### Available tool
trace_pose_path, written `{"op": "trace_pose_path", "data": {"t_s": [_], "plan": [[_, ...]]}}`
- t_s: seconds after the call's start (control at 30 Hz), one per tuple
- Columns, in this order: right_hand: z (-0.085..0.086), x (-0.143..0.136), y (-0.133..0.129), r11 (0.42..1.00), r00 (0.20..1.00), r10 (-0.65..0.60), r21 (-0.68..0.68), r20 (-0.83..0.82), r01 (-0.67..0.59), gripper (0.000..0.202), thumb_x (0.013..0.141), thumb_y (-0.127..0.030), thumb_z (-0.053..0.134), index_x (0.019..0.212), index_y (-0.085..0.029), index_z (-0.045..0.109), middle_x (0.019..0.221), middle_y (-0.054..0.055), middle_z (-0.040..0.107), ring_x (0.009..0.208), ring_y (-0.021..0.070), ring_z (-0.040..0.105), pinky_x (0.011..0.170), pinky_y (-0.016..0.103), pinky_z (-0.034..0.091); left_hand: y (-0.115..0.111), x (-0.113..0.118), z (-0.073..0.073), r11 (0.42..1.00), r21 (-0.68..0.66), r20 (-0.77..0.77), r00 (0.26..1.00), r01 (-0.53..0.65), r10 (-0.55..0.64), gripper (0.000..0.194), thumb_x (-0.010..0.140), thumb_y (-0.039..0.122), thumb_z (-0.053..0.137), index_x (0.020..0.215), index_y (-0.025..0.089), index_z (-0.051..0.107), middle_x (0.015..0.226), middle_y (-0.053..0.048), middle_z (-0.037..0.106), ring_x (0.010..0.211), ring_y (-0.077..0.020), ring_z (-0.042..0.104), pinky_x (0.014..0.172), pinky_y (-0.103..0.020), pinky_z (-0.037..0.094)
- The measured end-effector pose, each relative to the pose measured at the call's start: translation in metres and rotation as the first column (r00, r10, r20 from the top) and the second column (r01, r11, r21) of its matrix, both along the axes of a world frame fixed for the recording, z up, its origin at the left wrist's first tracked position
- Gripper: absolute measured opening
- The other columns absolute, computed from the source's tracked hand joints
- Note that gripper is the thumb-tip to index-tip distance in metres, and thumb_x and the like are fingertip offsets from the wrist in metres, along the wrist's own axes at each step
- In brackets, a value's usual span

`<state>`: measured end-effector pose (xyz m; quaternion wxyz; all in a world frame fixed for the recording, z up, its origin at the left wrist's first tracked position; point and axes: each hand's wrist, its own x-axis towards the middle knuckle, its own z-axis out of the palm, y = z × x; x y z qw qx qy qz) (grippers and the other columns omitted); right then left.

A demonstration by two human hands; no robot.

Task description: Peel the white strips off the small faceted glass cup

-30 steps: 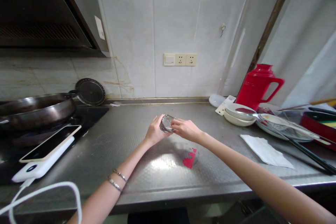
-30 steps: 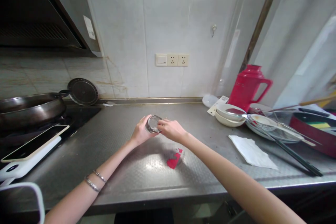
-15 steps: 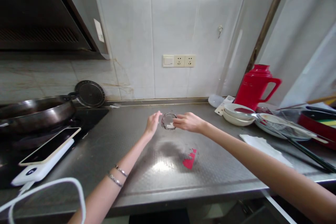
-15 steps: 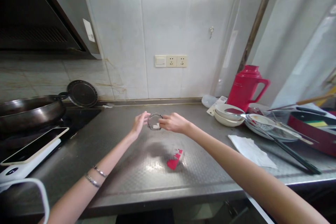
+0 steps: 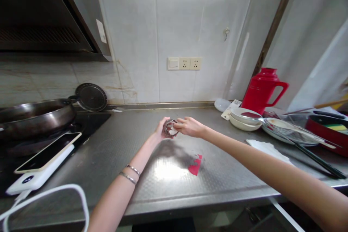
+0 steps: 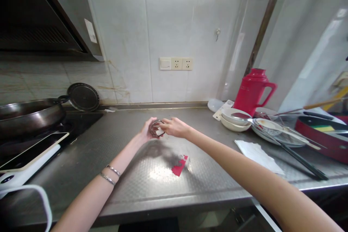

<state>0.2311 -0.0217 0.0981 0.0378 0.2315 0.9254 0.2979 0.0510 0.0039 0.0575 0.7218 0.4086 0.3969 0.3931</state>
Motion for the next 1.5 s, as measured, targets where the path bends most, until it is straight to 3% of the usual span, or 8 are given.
{"op": "trace_pose_path", "data": {"t_s": [0.27, 0.47, 0.67, 0.8, 0.97, 1.13, 1.33, 1.5], "plan": [[-0.033, -0.02, -0.025, 0.949, 0.903, -0.314, -0.128, -0.295, 0.288, 0.035, 0.094, -0.014, 0.035, 0.123, -0.021, 0.054, 0.125, 0.009, 0.056, 0.102, 0.0208, 0.052, 0.067, 0.026, 0.045, -0.002, 0.006, -0.007, 0.976, 0.005, 0.269, 0.94, -0.219, 0.21, 0.033, 0.074, 0.044, 0.055, 0.076, 0.013, 0.065, 0.059, -0.004, 0.065, 0.045, -0.014, 0.056, 0.047, -0.025, 0.044], [-0.061, -0.053, -0.044, 0.863, 0.603, -0.505, -0.374, -0.618, 0.34, 0.041, 0.082, -0.009, 0.044, 0.115, -0.028, 0.058, 0.124, 0.001, 0.058, 0.096, 0.0174, 0.06, 0.065, 0.022, 0.045, -0.009, 0.011, -0.015, 0.955, 0.023, 0.4, 0.878, -0.296, 0.263, 0.033, 0.075, 0.042, 0.052, 0.071, 0.012, 0.064, 0.058, -0.006, 0.066, 0.045, -0.0139, 0.056, 0.043, -0.022, 0.037], [-0.071, -0.08, -0.043, 0.827, 0.346, -0.562, -0.523, -0.751, 0.207, 0.019, 0.079, -0.012, 0.048, 0.09, -0.021, 0.062, 0.102, 0.002, 0.064, 0.074, 0.0129, 0.061, 0.064, 0.021, 0.044, -0.005, 0.011, -0.026, 0.933, -0.042, 0.48, 0.812, -0.358, 0.333, 0.034, 0.074, 0.045, 0.053, 0.072, 0.013, 0.063, 0.057, -0.004, 0.065, 0.047, -0.0147, 0.058, 0.045, -0.023, 0.039], [-0.065, -0.076, -0.034, 0.853, 0.434, -0.519, -0.48, -0.737, 0.205, 0.014, 0.088, -0.019, 0.048, 0.09, -0.021, 0.062, 0.104, 0.002, 0.064, 0.082, 0.014, 0.063, 0.067, 0.021, 0.044, -0.001, 0.009, -0.029, 0.943, -0.031, 0.513, 0.804, -0.332, 0.3, 0.037, 0.075, 0.046, 0.052, 0.078, 0.012, 0.065, 0.06, -0.005, 0.066, 0.052, -0.0168, 0.06, 0.052, -0.026, 0.044], [-0.051, -0.05, -0.029, 0.892, 0.706, -0.448, -0.321, -0.548, 0.318, 0.021, 0.095, -0.026, 0.041, 0.106, -0.024, 0.059, 0.112, 0.004, 0.063, 0.088, 0.0167, 0.063, 0.06, 0.021, 0.041, 0.001, -0.002, -0.02, 0.987, 0.094, 0.525, 0.849, -0.129, 0.061, 0.04, 0.077, 0.041, 0.047, 0.089, 0.009, 0.068, 0.079, -0.014, 0.072, 0.07, -0.0251, 0.067, 0.065, -0.035, 0.05], [-0.031, -0.022, -0.023, 0.973, 0.952, -0.22, -0.118, -0.215, 0.198, 0.024, 0.095, -0.013, 0.039, 0.105, -0.019, 0.06, 0.113, 0.008, 0.062, 0.095, 0.0177, 0.06, 0.06, 0.023, 0.04, 0.008, -0.019, -0.014, 0.997, 0.051, 0.326, 0.943, 0.053, -0.067, 0.047, 0.083, 0.047, 0.045, 0.102, 0.01, 0.067, 0.083, -0.014, 0.072, 0.061, -0.0211, 0.066, 0.058, -0.032, 0.05], [-0.012, -0.011, -0.011, 1.0, 1.0, -0.011, 0.026, -0.008, 0.011, 0.026, 0.097, -0.017, 0.038, 0.093, -0.017, 0.063, 0.109, 0.009, 0.062, 0.092, 0.0179, 0.056, 0.061, 0.026, 0.039, 0.006, -0.017, -0.014, 0.985, -0.028, 0.133, 0.977, 0.169, -0.164, 0.05, 0.081, 0.058, 0.05, 0.089, 0.012, 0.067, 0.062, -0.007, 0.067, 0.049, -0.0179, 0.059, 0.055, -0.035, 0.052], [-0.009, -0.011, -0.005, 0.995, 0.997, -0.067, 0.073, -0.022, 0.069, 0.027, 0.096, -0.015, 0.036, 0.094, -0.015, 0.063, 0.106, 0.01, 0.062, 0.091, 0.0195, 0.054, 0.062, 0.027, 0.039, 0.005, -0.007, -0.014, 0.999, -0.03, 0.181, 0.983, -0.021, 0.026, 0.028, 0.084, 0.041, 0.055, 0.082, 0.015, 0.065, 0.059, -0.003, 0.063, 0.047, -0.0131, 0.055, 0.052, -0.029, 0.051]]}}
